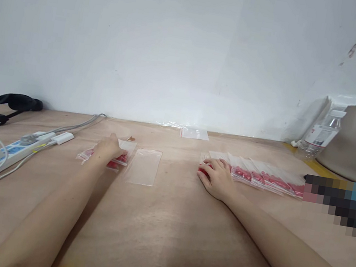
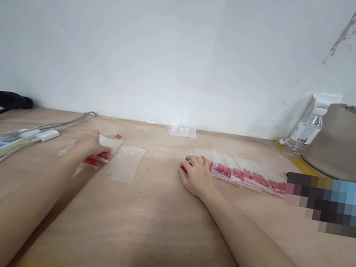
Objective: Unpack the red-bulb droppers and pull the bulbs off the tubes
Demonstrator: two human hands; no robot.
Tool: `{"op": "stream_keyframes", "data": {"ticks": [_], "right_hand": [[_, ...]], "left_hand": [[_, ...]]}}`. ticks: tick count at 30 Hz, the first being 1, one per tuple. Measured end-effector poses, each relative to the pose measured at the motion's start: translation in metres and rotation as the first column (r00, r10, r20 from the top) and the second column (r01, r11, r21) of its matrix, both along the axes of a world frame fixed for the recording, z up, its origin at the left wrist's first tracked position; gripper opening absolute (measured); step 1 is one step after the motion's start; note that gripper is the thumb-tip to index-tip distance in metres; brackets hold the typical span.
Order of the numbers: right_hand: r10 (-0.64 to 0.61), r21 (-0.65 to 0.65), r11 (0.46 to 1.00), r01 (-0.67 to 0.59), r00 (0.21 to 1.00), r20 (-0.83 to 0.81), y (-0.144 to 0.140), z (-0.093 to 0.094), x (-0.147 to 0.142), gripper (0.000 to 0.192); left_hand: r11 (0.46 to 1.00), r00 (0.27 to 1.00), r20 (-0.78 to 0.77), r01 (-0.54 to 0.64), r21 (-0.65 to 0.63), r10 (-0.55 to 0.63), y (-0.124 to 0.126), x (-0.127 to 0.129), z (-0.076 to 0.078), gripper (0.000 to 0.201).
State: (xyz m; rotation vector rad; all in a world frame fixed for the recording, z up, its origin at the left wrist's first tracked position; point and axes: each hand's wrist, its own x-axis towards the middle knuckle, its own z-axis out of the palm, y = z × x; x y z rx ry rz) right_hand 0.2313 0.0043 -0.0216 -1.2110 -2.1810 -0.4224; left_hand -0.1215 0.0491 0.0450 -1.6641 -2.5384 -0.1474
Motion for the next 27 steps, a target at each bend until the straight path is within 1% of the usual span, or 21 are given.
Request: {"op": "stream_keyframes", "data": {"ticks": [3, 5, 6, 8, 10, 11, 12, 13, 15, 16, 18, 20, 22, 23, 24, 25, 26, 27], "right_hand": [[-0.004, 0.003, 1.000, 0.004, 1.000, -0.003, 0.000, 0.000, 0.000, 0.018], [0.003, 0.012, 1.000, -0.003, 1.000, -0.003, 0.000, 0.000, 0.000, 0.017], [0.007, 0.021, 1.000, -0.007, 1.000, -0.005, 0.001, 0.000, 0.000, 0.016], [0.019, 0.042, 0.999, -0.019, 1.000, -0.014, 0.001, 0.000, -0.001, 0.015], [0.046, 0.065, 0.997, -0.044, 0.999, -0.024, 0.000, 0.000, -0.001, 0.015], [0.066, 0.077, 0.995, -0.064, 0.997, -0.030, -0.001, 0.001, -0.002, 0.014], [0.091, 0.089, 0.992, -0.088, 0.995, -0.032, -0.002, 0.001, -0.002, 0.014], [0.120, 0.101, 0.988, -0.116, 0.992, -0.030, -0.004, 0.002, -0.003, 0.013], [0.175, 0.124, 0.977, -0.172, 0.985, -0.008, -0.009, 0.003, -0.006, 0.016], [0.198, 0.136, 0.971, -0.197, 0.980, 0.008, -0.011, 0.004, -0.008, 0.019], [0.239, 0.162, 0.957, -0.243, 0.970, 0.045, -0.015, 0.005, -0.011, 0.024], [0.266, 0.189, 0.942, -0.276, 0.961, 0.075, -0.017, 0.006, -0.015, 0.023], [0.277, 0.213, 0.933, -0.291, 0.956, 0.092, -0.017, 0.005, -0.018, 0.016], [0.277, 0.223, 0.930, -0.292, 0.956, 0.096, -0.016, 0.005, -0.018, 0.014], [0.275, 0.228, 0.929, -0.290, 0.957, 0.097, -0.015, 0.004, -0.019, 0.014], [0.271, 0.231, 0.930, -0.285, 0.958, 0.091, -0.014, 0.002, -0.019, 0.014], [0.267, 0.229, 0.933, -0.279, 0.960, 0.080, -0.013, 0.001, -0.018, 0.015], [0.262, 0.223, 0.937, -0.270, 0.963, 0.062, -0.012, 0.000, -0.018, 0.015]], "left_hand": [[0.992, 1.000, -0.022, 0.020, 0.126, -0.017, -0.005, -0.002, 0.007, 0.047], [0.966, 0.997, -0.055, 0.058, 0.252, -0.045, -0.009, 0.000, 0.015, 0.041], [0.940, 0.996, -0.067, 0.085, 0.329, -0.067, -0.011, 0.003, 0.019, 0.039], [0.865, 0.990, -0.050, 0.142, 0.482, -0.135, -0.013, 0.014, 0.025, 0.038], [0.789, 0.962, 0.056, 0.185, 0.585, -0.267, -0.013, 0.032, 0.025, 0.036], [0.776, 0.921, 0.154, 0.200, 0.599, -0.357, -0.014, 0.044, 0.021, 0.035], [0.762, 0.857, 0.249, 0.226, 0.607, -0.451, -0.014, 0.057, 0.015, 0.033], [0.761, 0.776, 0.338, 0.265, 0.592, -0.533, -0.015, 0.071, 0.007, 0.031], [0.769, 0.631, 0.483, 0.314, 0.557, -0.607, -0.017, 0.099, -0.014, 0.028], [0.762, 0.594, 0.507, 0.322, 0.562, -0.625, -0.019, 0.111, -0.024, 0.027], [0.752, 0.572, 0.512, 0.333, 0.569, -0.641, -0.024, 0.130, -0.042, 0.024], [0.754, 0.573, 0.513, 0.340, 0.561, -0.640, -0.029, 0.141, -0.054, 0.024], [0.759, 0.584, 0.501, 0.374, 0.532, -0.639, -0.036, 0.146, -0.058, 0.024], [0.752, 0.594, 0.476, 0.403, 0.522, -0.649, -0.040, 0.147, -0.057, 0.024], [0.731, 0.608, 0.426, 0.438, 0.524, -0.670, -0.044, 0.147, -0.056, 0.025], [0.694, 0.623, 0.350, 0.477, 0.539, -0.700, -0.048, 0.146, -0.054, 0.027], [0.639, 0.629, 0.250, 0.524, 0.563, -0.736, -0.052, 0.145, -0.051, 0.031], [0.569, 0.620, 0.137, 0.580, 0.583, -0.772, -0.056, 0.144, -0.048, 0.035]]}}
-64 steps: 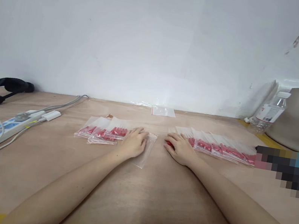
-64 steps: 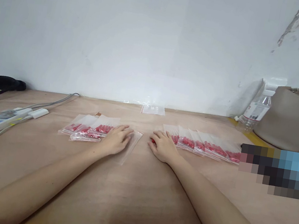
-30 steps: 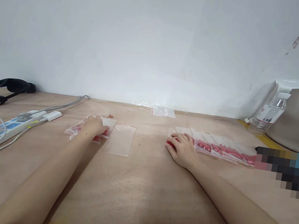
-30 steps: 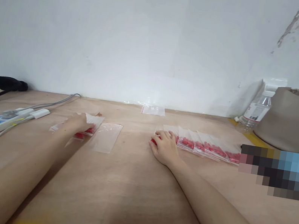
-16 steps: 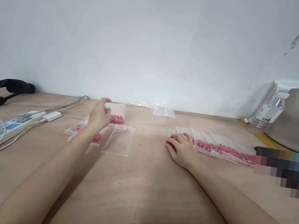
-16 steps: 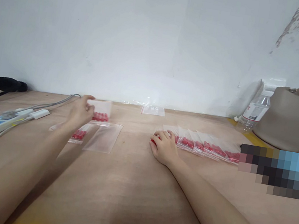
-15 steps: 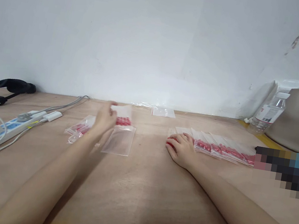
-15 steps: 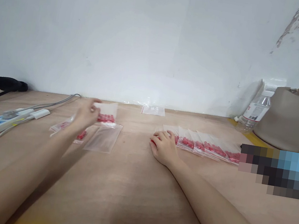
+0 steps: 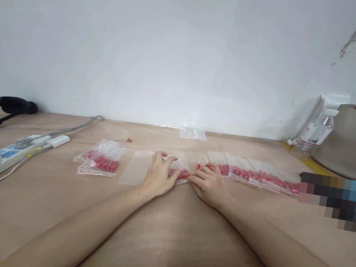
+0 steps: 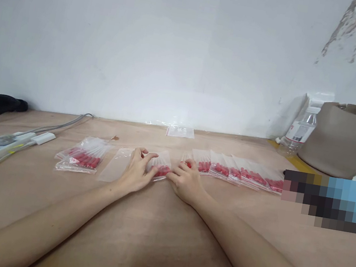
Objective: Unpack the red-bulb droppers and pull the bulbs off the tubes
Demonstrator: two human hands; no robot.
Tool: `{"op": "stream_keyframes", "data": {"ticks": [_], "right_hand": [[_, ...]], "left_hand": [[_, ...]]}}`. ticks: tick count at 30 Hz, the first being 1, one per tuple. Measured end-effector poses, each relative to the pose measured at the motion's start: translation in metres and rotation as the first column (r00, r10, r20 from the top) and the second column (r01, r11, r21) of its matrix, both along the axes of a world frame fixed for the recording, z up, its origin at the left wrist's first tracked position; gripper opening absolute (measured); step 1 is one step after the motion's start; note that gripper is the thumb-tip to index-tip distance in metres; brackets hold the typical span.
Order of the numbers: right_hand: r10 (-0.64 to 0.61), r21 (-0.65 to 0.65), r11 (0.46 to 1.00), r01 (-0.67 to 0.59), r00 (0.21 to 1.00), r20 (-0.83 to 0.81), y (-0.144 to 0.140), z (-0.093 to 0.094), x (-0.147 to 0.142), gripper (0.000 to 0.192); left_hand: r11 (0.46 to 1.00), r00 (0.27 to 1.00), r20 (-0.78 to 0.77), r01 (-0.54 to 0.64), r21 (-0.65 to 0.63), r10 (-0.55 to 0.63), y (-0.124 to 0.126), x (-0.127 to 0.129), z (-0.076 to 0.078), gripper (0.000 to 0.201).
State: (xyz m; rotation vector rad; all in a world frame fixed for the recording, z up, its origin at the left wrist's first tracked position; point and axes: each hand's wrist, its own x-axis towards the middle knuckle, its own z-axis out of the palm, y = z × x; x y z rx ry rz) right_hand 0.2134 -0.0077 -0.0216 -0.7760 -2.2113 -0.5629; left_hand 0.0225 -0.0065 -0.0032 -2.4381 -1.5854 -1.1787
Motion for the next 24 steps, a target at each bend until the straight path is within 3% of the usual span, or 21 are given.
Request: {"op": "stream_keyframes", "data": {"ticks": [2, 5, 8, 12, 15, 19, 24], "right_hand": [[-0.015, -0.037, 0.999, 0.014, 0.999, -0.042, 0.001, -0.002, 0.001, 0.014], [-0.039, -0.115, 0.993, 0.028, 0.995, -0.088, 0.002, -0.002, 0.003, 0.014], [-0.060, -0.171, 0.984, 0.042, 0.993, -0.104, 0.001, -0.002, 0.004, 0.013], [-0.077, -0.197, 0.979, 0.057, 0.992, -0.097, 0.001, -0.003, 0.004, 0.015], [-0.096, -0.197, 0.978, 0.072, 0.989, -0.115, 0.001, -0.003, 0.003, 0.012], [-0.078, -0.173, 0.983, 0.059, 0.991, -0.108, 0.000, -0.002, 0.003, 0.009], [-0.060, -0.157, 0.987, 0.042, 0.992, -0.114, 0.001, -0.002, 0.004, 0.014]], "left_hand": [[0.983, 0.987, -0.134, 0.113, 0.142, -0.094, -0.006, -0.002, 0.004, 0.038], [0.933, 0.924, -0.252, 0.329, 0.145, -0.287, -0.009, -0.003, 0.004, 0.027], [0.901, 0.890, -0.219, 0.425, 0.086, -0.399, -0.008, -0.002, 0.000, 0.016], [0.876, 0.873, -0.131, 0.479, 0.049, -0.470, -0.007, 0.001, -0.003, 0.018], [0.883, 0.883, -0.048, 0.468, 0.016, -0.467, -0.007, 0.002, -0.004, 0.018], [0.924, 0.925, 0.101, 0.375, -0.069, -0.367, -0.004, 0.002, -0.008, 0.013], [0.919, 0.924, 0.191, 0.361, -0.159, -0.330, 0.000, 0.002, -0.010, 0.011]]}}
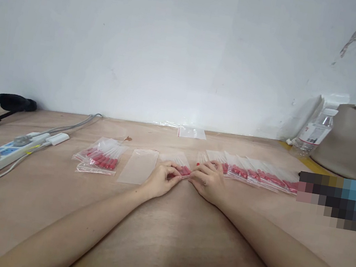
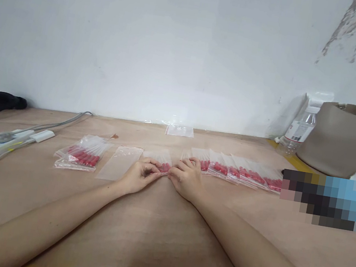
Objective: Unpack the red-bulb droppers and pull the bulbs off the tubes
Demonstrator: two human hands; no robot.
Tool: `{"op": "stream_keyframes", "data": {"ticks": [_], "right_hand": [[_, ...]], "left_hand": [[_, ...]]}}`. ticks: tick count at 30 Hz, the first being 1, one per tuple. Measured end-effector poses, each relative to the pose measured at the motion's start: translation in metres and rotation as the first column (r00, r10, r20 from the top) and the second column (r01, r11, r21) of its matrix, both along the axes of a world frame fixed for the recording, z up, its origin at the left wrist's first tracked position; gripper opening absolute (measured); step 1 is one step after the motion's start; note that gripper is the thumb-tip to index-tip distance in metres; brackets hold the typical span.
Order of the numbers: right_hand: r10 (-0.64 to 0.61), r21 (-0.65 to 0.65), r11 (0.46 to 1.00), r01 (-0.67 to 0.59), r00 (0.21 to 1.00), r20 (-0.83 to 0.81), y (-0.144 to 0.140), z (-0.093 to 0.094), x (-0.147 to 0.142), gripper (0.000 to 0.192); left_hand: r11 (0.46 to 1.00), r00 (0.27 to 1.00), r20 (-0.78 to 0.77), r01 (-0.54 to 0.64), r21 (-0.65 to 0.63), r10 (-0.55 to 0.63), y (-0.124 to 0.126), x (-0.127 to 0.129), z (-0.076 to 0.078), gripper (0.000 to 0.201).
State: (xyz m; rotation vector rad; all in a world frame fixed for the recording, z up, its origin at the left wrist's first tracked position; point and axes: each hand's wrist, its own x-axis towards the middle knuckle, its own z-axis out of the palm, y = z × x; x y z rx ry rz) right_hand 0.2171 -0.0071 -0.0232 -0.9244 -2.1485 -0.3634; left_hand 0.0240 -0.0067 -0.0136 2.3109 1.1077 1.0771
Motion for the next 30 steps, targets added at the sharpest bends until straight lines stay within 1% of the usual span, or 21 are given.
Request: {"op": "stream_keyframes", "data": {"ticks": [3, 11, 16, 19, 25, 30], "right_hand": [[-0.013, 0.007, 1.000, 0.013, 1.000, 0.003, 0.0005, -0.0010, 0.0004, 0.011], [0.012, 0.036, 0.999, -0.014, 0.999, 0.051, -0.0015, 0.0008, 0.0001, 0.018], [0.016, 0.042, 0.999, -0.019, 0.998, 0.059, 0.0007, -0.0005, -0.0003, 0.017], [0.004, 0.048, 0.999, -0.007, 0.999, 0.054, 0.0026, -0.0013, -0.0016, 0.017], [0.025, 0.104, 0.994, -0.036, 0.994, 0.104, 0.0012, 0.0031, -0.0064, 0.020], [0.066, 0.135, 0.988, -0.081, 0.991, 0.113, 0.0017, 0.0042, -0.0087, 0.020]], "left_hand": [[1.000, 1.000, 0.018, -0.008, -0.021, 0.008, 0.0005, -0.0002, 0.0003, 0.009], [0.998, 0.998, 0.061, -0.006, -0.069, 0.010, 0.0037, -0.0007, -0.0025, 0.007], [0.996, 0.996, 0.092, -0.002, -0.092, 0.011, 0.0046, -0.0008, -0.0033, 0.006], [0.996, 0.996, 0.089, 0.004, -0.087, 0.003, 0.0037, -0.0004, -0.0028, 0.006], [0.997, 0.994, 0.108, 0.035, -0.066, -0.028, 0.0004, 0.0022, 0.0000, 0.008], [0.996, 0.997, 0.065, 0.044, -0.080, -0.039, 0.0017, 0.0047, 0.0021, 0.009]]}}
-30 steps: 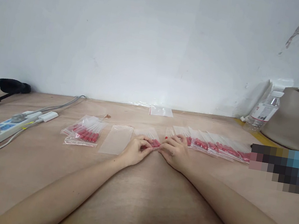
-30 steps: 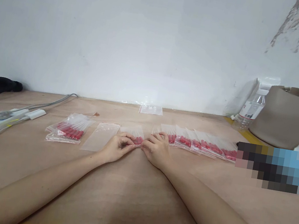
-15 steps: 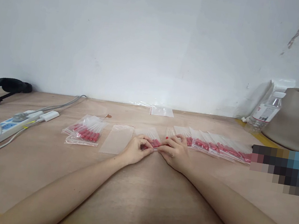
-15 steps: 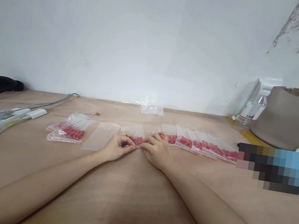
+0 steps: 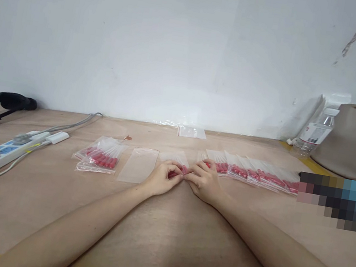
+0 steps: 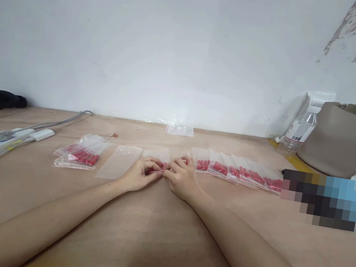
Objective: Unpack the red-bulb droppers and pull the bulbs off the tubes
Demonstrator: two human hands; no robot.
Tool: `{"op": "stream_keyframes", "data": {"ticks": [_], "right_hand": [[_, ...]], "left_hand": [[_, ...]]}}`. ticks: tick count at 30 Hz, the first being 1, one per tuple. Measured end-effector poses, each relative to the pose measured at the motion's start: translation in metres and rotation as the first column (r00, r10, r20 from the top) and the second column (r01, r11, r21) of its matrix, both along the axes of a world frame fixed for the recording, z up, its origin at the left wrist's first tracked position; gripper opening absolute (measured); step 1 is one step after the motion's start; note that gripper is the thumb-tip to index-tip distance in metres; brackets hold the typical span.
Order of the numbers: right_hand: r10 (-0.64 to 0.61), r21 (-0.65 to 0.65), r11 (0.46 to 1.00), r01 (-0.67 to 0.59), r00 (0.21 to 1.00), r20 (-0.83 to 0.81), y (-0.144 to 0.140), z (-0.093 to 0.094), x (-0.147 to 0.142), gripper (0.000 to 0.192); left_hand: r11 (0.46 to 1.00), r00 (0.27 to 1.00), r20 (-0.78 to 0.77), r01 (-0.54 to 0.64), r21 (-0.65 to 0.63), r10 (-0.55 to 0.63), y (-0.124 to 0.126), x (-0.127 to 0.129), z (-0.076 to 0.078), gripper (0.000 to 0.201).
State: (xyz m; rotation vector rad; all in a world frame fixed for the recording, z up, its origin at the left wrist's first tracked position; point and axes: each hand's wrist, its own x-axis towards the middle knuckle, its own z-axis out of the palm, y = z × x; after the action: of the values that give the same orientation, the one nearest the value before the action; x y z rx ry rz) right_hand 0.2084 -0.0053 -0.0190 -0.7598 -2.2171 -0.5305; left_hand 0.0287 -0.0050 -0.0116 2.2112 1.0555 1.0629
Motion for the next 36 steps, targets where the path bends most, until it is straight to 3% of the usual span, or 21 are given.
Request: {"op": "stream_keyframes", "data": {"ticks": [7, 12, 17, 24, 28, 32, 36], "right_hand": [[0.002, -0.030, 1.000, -0.002, 1.000, 0.008, 0.000, -0.002, -0.006, 0.018], [-0.049, -0.145, 0.988, 0.043, 0.998, -0.034, -0.004, -0.002, -0.016, 0.017], [0.088, -0.286, 0.952, -0.105, 0.994, -0.070, -0.007, -0.001, -0.016, 0.013], [0.244, -0.473, 0.811, -0.344, 0.934, -0.259, -0.013, 0.006, 0.010, 0.009], [0.142, -0.436, 0.845, -0.311, 0.915, -0.378, -0.011, 0.005, 0.012, 0.017], [0.089, -0.393, 0.882, -0.259, 0.911, -0.402, -0.007, 0.001, 0.010, 0.009], [0.063, -0.394, 0.898, -0.197, 0.943, -0.327, -0.007, -0.002, 0.010, 0.017]], "left_hand": [[0.998, 1.000, 0.013, -0.010, 0.054, 0.009, -0.002, 0.002, 0.002, 0.013], [0.991, 0.996, -0.029, -0.079, 0.109, 0.083, -0.003, 0.002, 0.000, 0.013], [0.969, 0.971, 0.009, -0.238, 0.072, 0.238, 0.000, 0.000, -0.002, 0.015], [0.995, 0.996, 0.072, -0.058, 0.085, 0.052, -0.001, -0.013, 0.003, 0.022], [0.998, 0.998, -0.061, -0.019, 0.063, 0.023, -0.001, -0.013, 0.005, 0.022], [0.989, 0.972, -0.231, 0.069, 0.130, -0.037, -0.005, -0.010, 0.008, 0.025], [0.975, 0.939, -0.341, 0.027, 0.219, 0.051, -0.008, -0.014, 0.010, 0.030]]}}
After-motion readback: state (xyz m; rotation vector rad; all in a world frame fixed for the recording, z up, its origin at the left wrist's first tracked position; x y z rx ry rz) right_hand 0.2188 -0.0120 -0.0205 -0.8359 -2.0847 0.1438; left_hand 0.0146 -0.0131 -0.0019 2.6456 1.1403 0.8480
